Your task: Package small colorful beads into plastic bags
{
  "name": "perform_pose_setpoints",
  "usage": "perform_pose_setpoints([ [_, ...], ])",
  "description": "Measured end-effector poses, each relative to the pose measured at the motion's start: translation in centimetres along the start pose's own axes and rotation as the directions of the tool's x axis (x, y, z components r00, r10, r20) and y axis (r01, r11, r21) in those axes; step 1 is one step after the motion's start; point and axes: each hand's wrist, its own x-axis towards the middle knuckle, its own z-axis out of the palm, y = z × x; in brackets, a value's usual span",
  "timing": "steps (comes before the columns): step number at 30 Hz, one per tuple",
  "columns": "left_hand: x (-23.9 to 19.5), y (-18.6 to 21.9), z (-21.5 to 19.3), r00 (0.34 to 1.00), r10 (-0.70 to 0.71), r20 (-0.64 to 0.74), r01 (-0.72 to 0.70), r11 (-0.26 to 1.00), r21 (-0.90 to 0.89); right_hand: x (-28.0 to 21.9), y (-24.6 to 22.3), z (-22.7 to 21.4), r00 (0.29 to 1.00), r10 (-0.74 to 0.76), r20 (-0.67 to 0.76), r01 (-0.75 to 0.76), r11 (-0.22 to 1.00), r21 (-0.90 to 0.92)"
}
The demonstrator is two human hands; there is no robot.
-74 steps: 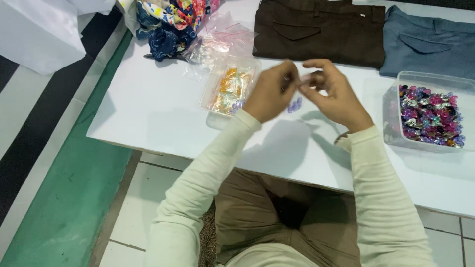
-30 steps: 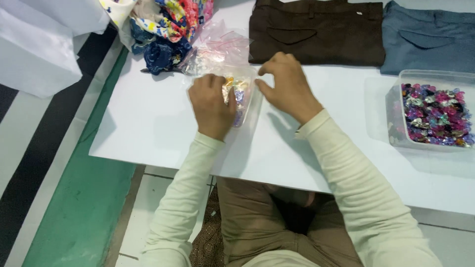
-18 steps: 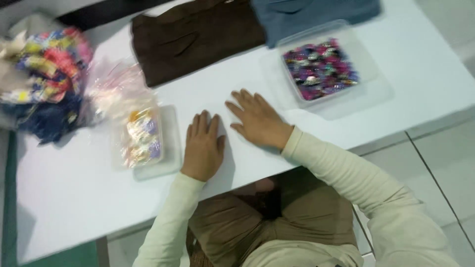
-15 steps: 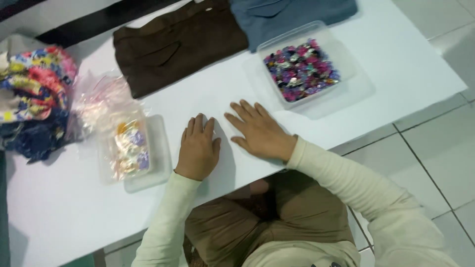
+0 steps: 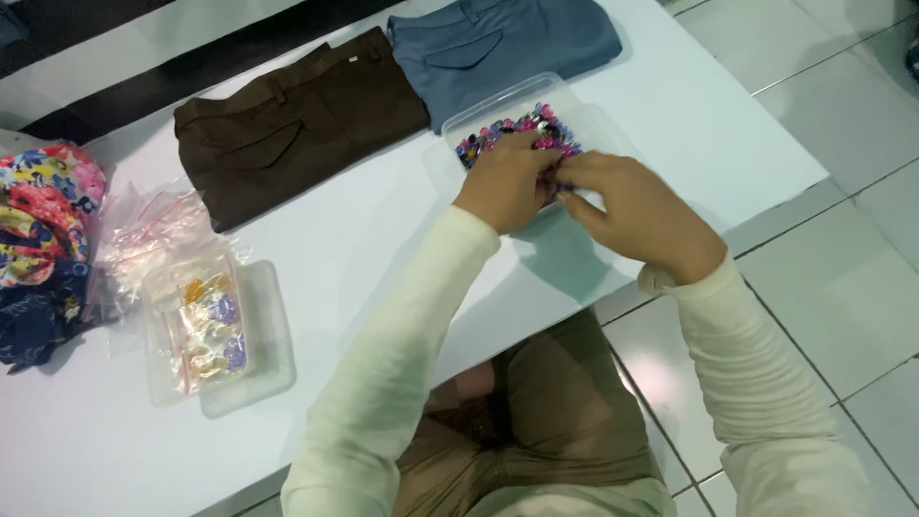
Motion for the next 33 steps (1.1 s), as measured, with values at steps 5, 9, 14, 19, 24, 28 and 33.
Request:
perform_pose_setpoints([
  [5, 1.7, -0.8, -0.3, 0.998, -0.013, 0.055, 0.001, 0.976, 0.218, -0.3, 2.4, 1.9, 0.982, 0.114, 0.151, -0.069, 0.959, -0.276],
  [9, 1.3, -1.5, 0.1, 0.994, 0.016, -0.109, 0.03, 0.91, 0.415, 0.3, 2.4, 1.5, 0.978, 0.111, 0.176, -0.071, 0.973, -0.219],
  [14, 0.9, -1.7, -3.2, 0.995, -0.068, -0.077, 0.08, 0.984, 0.159, 2.9, 0.2, -0.6, 0.951, 0.106, 0.289, -0.114, 0.993, 0.01],
  [19, 0.2, -1.8, -6.6, 0.977, 0.003, -0.215, -0.053, 0.973, -0.225, 6.3, 0.2, 1.5, 0.927, -0.028, 0.373, -0.066, 0.969, 0.238],
  [24, -1.8, -2.9, -5.9, 0.887, -0.052, -0.458, -0.104, 0.945, -0.309, 9.0, 2.4, 4.1, 0.931, 0.009, 0.365, -0.006, 1.0, -0.011],
  [28, -2.5, -3.3, -4.1, 0.777, -0.156, -0.61, -0.185, 0.869, -0.458, 9.3, 4.5, 3.8, 0.95, -0.004, 0.312, 0.014, 0.999, -0.03],
  [33, -3.2, -3.6, -2.8, 0.639, -0.221, -0.737, -0.199, 0.878, -0.436, 8.5, 5.1, 2.4, 0.995, 0.007, 0.104, 0.001, 0.997, -0.079],
])
